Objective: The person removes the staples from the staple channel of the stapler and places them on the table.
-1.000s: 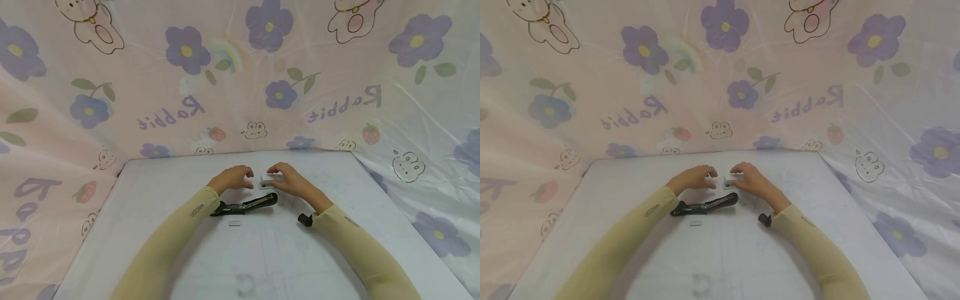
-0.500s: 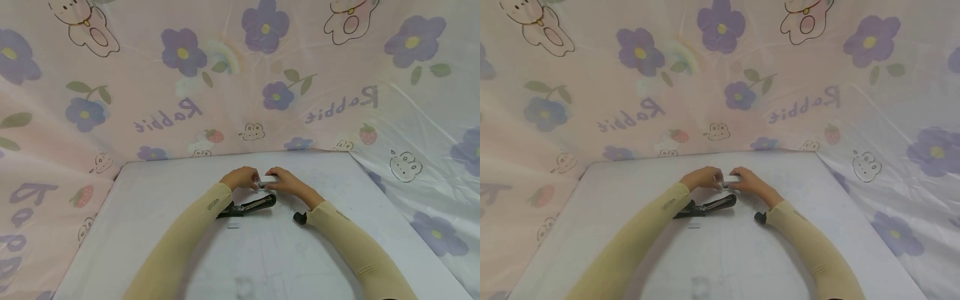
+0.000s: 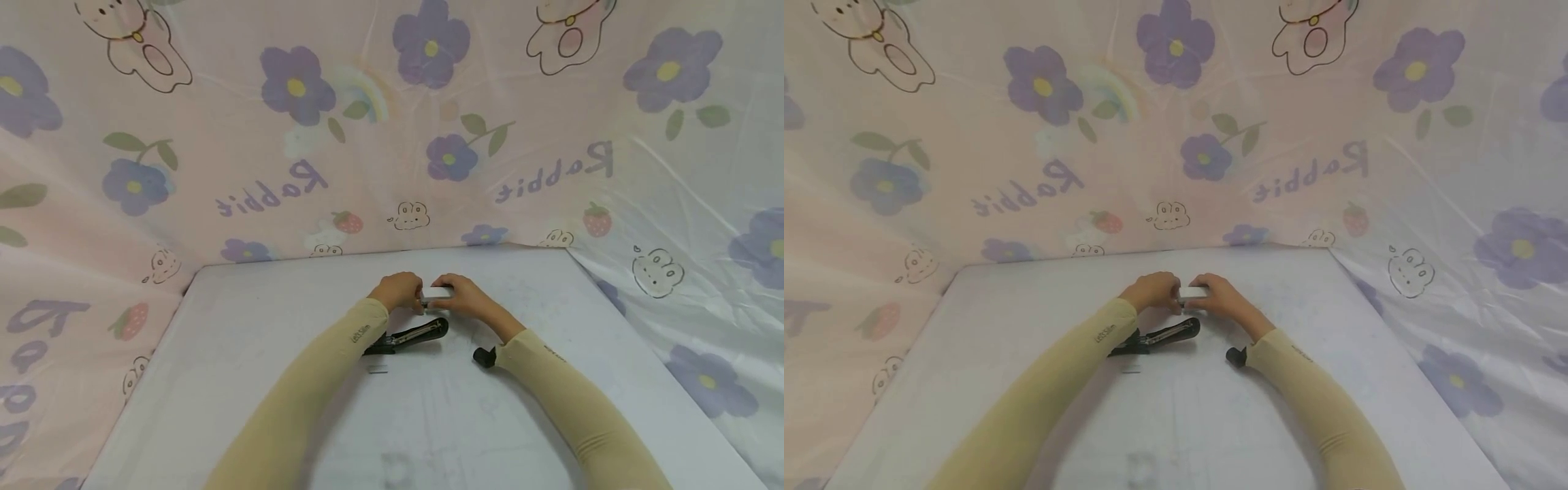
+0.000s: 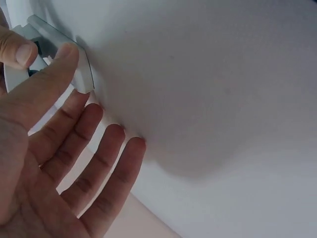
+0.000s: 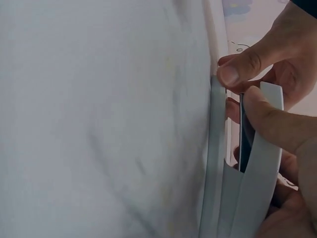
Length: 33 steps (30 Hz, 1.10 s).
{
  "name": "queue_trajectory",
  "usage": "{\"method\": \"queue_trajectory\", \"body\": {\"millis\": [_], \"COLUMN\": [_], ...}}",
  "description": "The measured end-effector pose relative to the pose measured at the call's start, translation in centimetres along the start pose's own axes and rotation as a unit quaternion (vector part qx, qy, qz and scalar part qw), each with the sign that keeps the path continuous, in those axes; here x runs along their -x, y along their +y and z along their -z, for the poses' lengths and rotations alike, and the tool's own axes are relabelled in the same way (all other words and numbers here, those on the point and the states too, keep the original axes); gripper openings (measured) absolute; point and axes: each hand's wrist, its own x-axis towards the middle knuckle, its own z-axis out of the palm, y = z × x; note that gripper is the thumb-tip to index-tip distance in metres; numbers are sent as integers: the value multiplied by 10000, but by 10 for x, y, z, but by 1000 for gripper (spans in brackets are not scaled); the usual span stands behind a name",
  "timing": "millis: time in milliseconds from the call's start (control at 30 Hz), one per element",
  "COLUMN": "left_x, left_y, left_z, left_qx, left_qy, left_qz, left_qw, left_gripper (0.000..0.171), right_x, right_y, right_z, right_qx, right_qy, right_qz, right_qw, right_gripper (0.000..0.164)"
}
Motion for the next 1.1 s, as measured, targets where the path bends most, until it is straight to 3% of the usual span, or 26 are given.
{"method": "queue_trajectory", "body": {"millis": [467,633,867,1100], "left_x": [-5,-4,-4,-2], "left_y": [8,8,9,11], "left_z": [-3,-4,-4,-2], "left_qx": [11,86,-4,-211], "left_qy": [53,47,81,65], "left_qz": [383,381,419,427], "left_qw": [9993,9992,9991,9988], "left_gripper": [25,25,29,30], "right_x": [4,5,12,15], "right_y": [2,2,4,7], "right_z": [-1,0,8,12], "right_qx": [-172,-194,-1229,-1338], "right_qy": [206,172,440,509], "right_qz": [42,42,-618,-521], "right_qw": [9996,9997,9895,9883], "right_gripper": [46,49,57,55]}}
